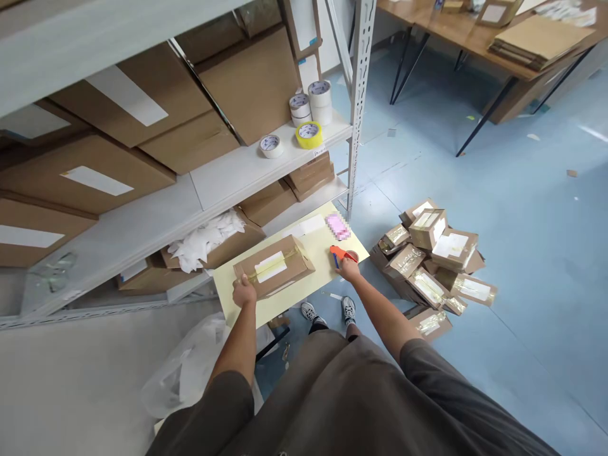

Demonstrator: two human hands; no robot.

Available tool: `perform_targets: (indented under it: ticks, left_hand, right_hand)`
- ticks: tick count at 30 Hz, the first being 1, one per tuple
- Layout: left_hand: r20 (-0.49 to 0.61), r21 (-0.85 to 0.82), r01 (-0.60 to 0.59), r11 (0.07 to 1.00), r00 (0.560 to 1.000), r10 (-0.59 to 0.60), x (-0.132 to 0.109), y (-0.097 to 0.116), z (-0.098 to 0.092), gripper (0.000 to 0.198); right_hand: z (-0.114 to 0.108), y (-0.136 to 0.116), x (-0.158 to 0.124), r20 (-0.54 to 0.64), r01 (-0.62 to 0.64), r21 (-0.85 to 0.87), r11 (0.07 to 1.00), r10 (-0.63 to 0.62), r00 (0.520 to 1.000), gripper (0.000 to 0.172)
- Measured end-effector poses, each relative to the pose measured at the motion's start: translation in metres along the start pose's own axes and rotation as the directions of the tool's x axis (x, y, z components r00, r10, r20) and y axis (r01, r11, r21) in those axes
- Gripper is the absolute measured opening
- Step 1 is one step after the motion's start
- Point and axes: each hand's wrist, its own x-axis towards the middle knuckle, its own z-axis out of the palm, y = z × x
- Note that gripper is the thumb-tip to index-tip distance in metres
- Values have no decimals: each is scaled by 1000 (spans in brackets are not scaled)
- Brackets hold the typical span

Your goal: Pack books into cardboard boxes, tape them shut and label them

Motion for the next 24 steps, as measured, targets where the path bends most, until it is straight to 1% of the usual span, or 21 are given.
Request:
perform_targets:
  ticks: [2, 4, 6, 9, 12, 14, 16, 17, 20, 22, 24]
  left_hand:
    - [23, 2, 0, 1000, 1000, 0, -2, 2, -1, 54]
    - [42, 0, 6, 1000, 999, -6, -3, 5, -2, 55]
    - [49, 1, 6, 1000, 999, -6, -4, 6, -3, 56]
    - [46, 14, 2, 1000, 999, -2, -3, 7, -1, 55]
    - [47, 13, 7, 1000, 999, -7, -2, 6, 0, 54]
    - [48, 1, 9, 1000, 999, -9, -2, 6, 0, 55]
    - [52, -14, 10, 1000, 999, -9, -3, 7, -1, 55]
    - [56, -23, 14, 1000, 998, -12, -4, 8, -1, 55]
    - [83, -72, 30, 997, 996, -24, -9, 9, -5, 56]
    - [110, -117, 35, 993, 994, -22, -12, 10, -8, 56]
    - [120, -163, 41, 986, 993, -21, -15, 10, -11, 58]
  right_hand:
    - [8, -5, 4, -31, -69, 13, 998, 70, 997, 41]
    - [9, -7, 9, -36, -98, 24, 995, 99, 994, 37]
    - [3, -5, 13, -20, -104, 24, 994, 104, 994, 37]
    - [-13, -1, 14, -24, -135, 39, 990, 136, 990, 43]
    - [-29, -6, 6, -104, -147, 181, 972, 168, 980, 42]
    - [-38, -18, -2, -168, -94, 308, 947, 151, 974, 38]
    - [-43, -38, -11, -208, 6, 403, 915, 85, 974, 39]
    - [-44, -52, -15, -217, 67, 444, 894, 35, 975, 42]
    - [-45, -107, -24, -216, 257, 514, 819, -166, 962, 54]
    - [-44, -151, -25, -189, 368, 511, 777, -316, 930, 57]
    - [-41, -194, -23, -120, 460, 467, 755, -462, 879, 57]
